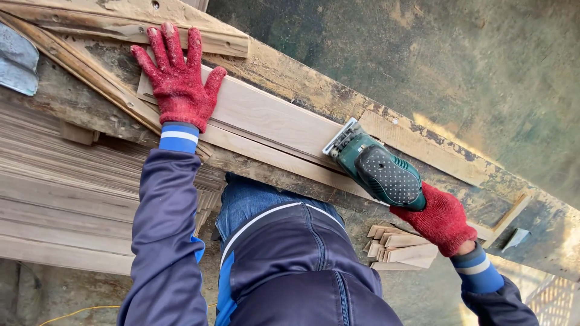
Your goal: The recorder is sanding wooden boards using a hand-held power sander on a workbench.
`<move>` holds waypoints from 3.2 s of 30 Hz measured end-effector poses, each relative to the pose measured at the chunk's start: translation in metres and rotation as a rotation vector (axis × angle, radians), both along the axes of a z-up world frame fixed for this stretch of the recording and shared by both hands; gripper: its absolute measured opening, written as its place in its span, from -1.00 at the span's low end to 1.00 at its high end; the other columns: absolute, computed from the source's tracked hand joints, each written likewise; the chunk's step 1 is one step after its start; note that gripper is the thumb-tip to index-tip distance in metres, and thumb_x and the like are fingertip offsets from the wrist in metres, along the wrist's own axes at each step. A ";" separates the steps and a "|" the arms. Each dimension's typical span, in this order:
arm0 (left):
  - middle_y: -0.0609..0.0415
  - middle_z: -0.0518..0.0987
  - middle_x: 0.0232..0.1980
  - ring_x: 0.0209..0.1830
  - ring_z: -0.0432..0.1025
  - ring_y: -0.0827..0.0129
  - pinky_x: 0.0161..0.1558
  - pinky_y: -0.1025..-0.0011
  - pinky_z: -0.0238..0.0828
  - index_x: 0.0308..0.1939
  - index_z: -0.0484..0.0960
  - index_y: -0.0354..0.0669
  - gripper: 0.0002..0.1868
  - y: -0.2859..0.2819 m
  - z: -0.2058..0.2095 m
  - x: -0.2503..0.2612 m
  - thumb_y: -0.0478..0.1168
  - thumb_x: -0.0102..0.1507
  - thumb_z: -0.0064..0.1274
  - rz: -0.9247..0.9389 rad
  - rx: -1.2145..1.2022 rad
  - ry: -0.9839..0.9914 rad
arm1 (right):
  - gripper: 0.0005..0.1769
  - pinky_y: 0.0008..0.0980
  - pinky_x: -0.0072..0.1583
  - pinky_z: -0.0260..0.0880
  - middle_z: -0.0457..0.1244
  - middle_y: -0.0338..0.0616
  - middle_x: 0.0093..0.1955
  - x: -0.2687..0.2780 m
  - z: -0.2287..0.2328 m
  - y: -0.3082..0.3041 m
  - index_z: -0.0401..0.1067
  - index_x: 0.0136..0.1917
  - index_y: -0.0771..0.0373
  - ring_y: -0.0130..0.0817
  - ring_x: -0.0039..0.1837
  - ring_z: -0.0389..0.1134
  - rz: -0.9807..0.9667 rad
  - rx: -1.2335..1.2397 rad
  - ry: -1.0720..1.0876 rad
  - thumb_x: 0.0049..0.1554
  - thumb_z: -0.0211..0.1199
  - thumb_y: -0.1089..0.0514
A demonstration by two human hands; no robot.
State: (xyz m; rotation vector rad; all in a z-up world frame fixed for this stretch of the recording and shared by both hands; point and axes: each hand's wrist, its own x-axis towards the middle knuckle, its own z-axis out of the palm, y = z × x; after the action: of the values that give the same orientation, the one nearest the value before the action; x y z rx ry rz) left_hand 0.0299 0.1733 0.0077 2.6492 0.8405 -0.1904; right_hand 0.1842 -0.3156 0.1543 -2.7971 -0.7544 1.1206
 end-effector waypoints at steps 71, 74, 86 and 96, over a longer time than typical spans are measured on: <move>-0.38 -0.29 0.65 0.63 -0.41 -0.44 0.44 -0.59 -0.62 0.74 0.05 -0.25 -0.27 0.002 -0.007 -0.002 -0.02 0.60 -0.08 -0.007 0.017 0.019 | -0.47 -0.23 -0.02 0.46 0.46 0.02 -0.06 -0.023 -0.010 -0.034 0.54 0.04 0.31 -0.16 -0.07 0.49 -0.428 -0.004 0.001 -0.11 0.55 -0.04; -0.40 -0.28 0.64 0.62 -0.42 -0.44 0.43 -0.60 -0.61 0.74 0.06 -0.27 -0.26 0.001 -0.006 -0.001 -0.01 0.59 -0.09 -0.009 0.021 0.015 | -0.46 -0.25 -0.01 0.48 0.47 -0.02 -0.04 -0.018 -0.011 -0.022 0.54 0.08 0.26 -0.17 -0.05 0.51 -0.376 0.015 0.002 -0.13 0.57 0.01; -0.40 -0.26 0.65 0.63 -0.39 -0.42 0.43 -0.58 -0.60 0.73 0.05 -0.24 -0.26 0.004 -0.015 -0.003 0.03 0.58 -0.11 -0.009 0.029 -0.004 | -0.34 -0.19 -0.15 0.49 0.48 -0.19 0.01 -0.024 -0.009 0.084 0.50 0.30 -0.04 -0.12 -0.09 0.52 0.024 0.105 0.002 -0.09 0.48 -0.10; -0.42 -0.23 0.65 0.62 -0.38 -0.42 0.43 -0.56 -0.59 0.72 0.08 -0.26 -0.28 0.002 -0.012 -0.004 0.02 0.59 -0.11 -0.008 0.027 -0.041 | -0.43 -0.15 -0.08 0.46 0.47 -0.10 -0.02 -0.003 0.002 0.050 0.52 0.20 0.07 -0.04 -0.06 0.51 -0.180 -0.097 -0.004 -0.06 0.45 -0.11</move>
State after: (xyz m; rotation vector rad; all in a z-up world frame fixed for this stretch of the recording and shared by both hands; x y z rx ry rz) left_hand 0.0259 0.1752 -0.0042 2.6726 0.8250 -0.1271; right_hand 0.1809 -0.2651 0.1566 -2.8766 -0.4480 1.1487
